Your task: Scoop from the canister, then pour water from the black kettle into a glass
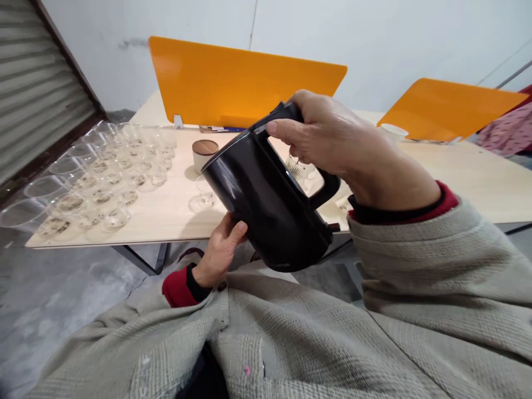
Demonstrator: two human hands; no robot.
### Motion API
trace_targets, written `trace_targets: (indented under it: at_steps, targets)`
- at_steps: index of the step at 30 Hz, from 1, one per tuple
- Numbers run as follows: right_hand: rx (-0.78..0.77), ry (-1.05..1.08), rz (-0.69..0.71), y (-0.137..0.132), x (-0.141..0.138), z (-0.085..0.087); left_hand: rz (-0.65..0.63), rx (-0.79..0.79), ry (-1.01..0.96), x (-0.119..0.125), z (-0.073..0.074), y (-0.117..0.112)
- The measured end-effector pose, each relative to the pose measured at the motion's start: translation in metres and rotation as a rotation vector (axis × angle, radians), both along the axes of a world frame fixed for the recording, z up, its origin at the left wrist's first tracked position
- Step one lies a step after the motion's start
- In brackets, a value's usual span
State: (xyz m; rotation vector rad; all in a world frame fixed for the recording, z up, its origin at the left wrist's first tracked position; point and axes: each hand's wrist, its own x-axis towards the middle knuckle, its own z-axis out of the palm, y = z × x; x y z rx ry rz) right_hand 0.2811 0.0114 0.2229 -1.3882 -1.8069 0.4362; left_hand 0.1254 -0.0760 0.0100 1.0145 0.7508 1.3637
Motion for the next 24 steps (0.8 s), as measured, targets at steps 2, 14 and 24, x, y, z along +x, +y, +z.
trace_targets:
  at_steps: [2,14,24]
  targets:
    - [-0.087,-0.165,-0.004,0.004,-0.002,0.001,-0.003,-0.015,-0.015,0.000,-0.001,0.001]
    - [-0.170,-0.266,-0.067,0.017,-0.025,0.003,-0.024,-0.070,-0.072,0.003,-0.004,0.005]
    - [-0.168,-0.320,-0.080,0.017,-0.041,0.008,-0.040,-0.114,-0.136,0.005,-0.002,0.006]
